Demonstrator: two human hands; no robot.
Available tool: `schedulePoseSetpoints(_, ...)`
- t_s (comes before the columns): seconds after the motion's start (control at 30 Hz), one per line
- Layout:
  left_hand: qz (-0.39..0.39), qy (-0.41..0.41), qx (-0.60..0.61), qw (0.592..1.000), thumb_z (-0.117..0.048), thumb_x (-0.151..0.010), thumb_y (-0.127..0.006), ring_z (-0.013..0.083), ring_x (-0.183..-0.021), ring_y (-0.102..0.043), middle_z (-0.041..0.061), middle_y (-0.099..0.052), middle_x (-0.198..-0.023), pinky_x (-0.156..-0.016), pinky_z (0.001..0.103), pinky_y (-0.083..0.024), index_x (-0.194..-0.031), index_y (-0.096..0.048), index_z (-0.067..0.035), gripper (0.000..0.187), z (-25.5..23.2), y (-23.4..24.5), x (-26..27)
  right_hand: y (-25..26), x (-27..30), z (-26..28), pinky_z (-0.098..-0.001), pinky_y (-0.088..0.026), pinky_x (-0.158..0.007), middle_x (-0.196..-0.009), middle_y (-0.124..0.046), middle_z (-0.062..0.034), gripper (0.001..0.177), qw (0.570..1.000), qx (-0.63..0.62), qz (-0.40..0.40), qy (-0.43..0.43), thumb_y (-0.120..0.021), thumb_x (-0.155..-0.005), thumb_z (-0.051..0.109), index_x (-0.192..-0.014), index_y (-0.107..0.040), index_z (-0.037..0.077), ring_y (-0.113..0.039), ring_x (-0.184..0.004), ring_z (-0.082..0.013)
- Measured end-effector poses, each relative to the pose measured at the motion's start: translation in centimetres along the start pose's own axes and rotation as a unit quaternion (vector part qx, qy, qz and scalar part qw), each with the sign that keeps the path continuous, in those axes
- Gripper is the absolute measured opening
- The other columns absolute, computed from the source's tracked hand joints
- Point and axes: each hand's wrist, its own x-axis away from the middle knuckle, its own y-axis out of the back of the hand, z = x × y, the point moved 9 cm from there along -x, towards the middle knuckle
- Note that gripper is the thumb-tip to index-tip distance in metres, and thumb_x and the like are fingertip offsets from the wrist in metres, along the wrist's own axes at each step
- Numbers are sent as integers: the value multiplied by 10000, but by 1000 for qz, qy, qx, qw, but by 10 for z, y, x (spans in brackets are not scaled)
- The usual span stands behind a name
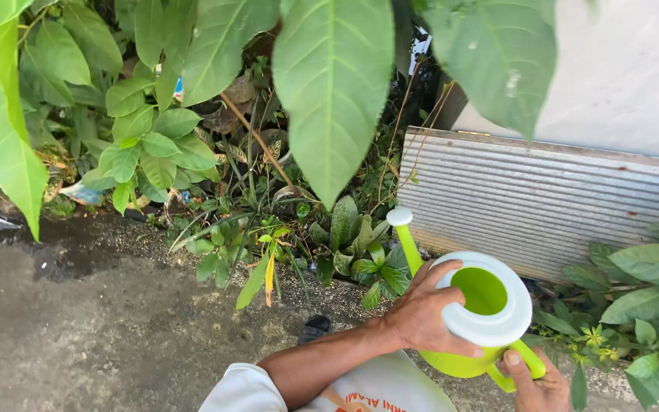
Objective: Watering various potted plants in an outdoor garden area using a green and white watering can.
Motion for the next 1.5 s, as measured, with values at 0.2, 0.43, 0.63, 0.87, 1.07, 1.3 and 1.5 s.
schedulePoseSetpoints(0.2,3,-13,37,999,-630,-651,-863,447,-1503,-344,254,-397,-1560,-1284,531,-329,-1186,-717,-49,803,-23,-41,2,46,26,-22,-282,-401,-580,-668,-634,-105,171,992,-8,-97,-74,-728,-967,79,-1062,-755,-60,-530,-641,-109)
schedulePoseSetpoints(0.43,13,19,72,997,-650,-687,-859,469,-1573,-310,286,-362,-1596,-1291,543,-304,-1117,-666,-3,800,-31,-95,13,97,26,-24,-265,-422,-589,-673,-658,-81,187,992,16,-85,-87,-770,-913,87,-1024,-763,-63,-537,-631,-86)
schedulePoseSetpoints(0.63,-5,54,103,993,-682,-672,-844,451,-1592,-323,288,-373,-1584,-1307,511,-302,-1109,-669,-9,821,-27,-99,15,104,12,-29,-275,-406,-559,-650,-666,-109,181,985,83,-59,-138,-784,-904,70,-1026,-782,-64,-527,-586,-114)
schedulePoseSetpoints(0.87,-35,72,78,994,-688,-647,-862,427,-1595,-337,273,-397,-1558,-1305,490,-317,-1096,-652,16,861,1,-68,7,49,-21,26,-271,-501,-664,-797,-732,-104,158,994,60,-21,-95,-785,-878,40,-994,-770,-67,-628,-700,-100)
schedulePoseSetpoints(1.07,-61,92,108,988,-679,-656,-856,417,-1596,-340,269,-413,-1555,-1294,484,-329,-1111,-654,20,858,30,-41,0,10,-45,54,-269,-525,-708,-864,-748,-109,193,993,77,-17,-91,-786,-886,49,-1041,-766,-64,-654,-739,-107)
schedulePoseSetpoints(1.3,-56,90,103,989,-697,-673,-847,421,-1590,-339,290,-370,-1581,-1301,479,-326,-1122,-650,15,865,54,-47,-13,4,-64,49,-255,-475,-603,-760,-709,-78,151,993,76,-7,-90,-772,-880,49,-975,-754,-67,-595,-649,-72)
schedulePoseSetpoints(1.5,-46,78,70,993,-712,-662,-826,458,-1576,-314,294,-368,-1558,-1303,518,-298,-1123,-663,-20,847,39,-56,-30,33,-75,2,-270,-346,-505,-675,-602,-67,81,996,17,-7,-91,-741,-924,-2,-974,-744,-66,-487,-552,-84)
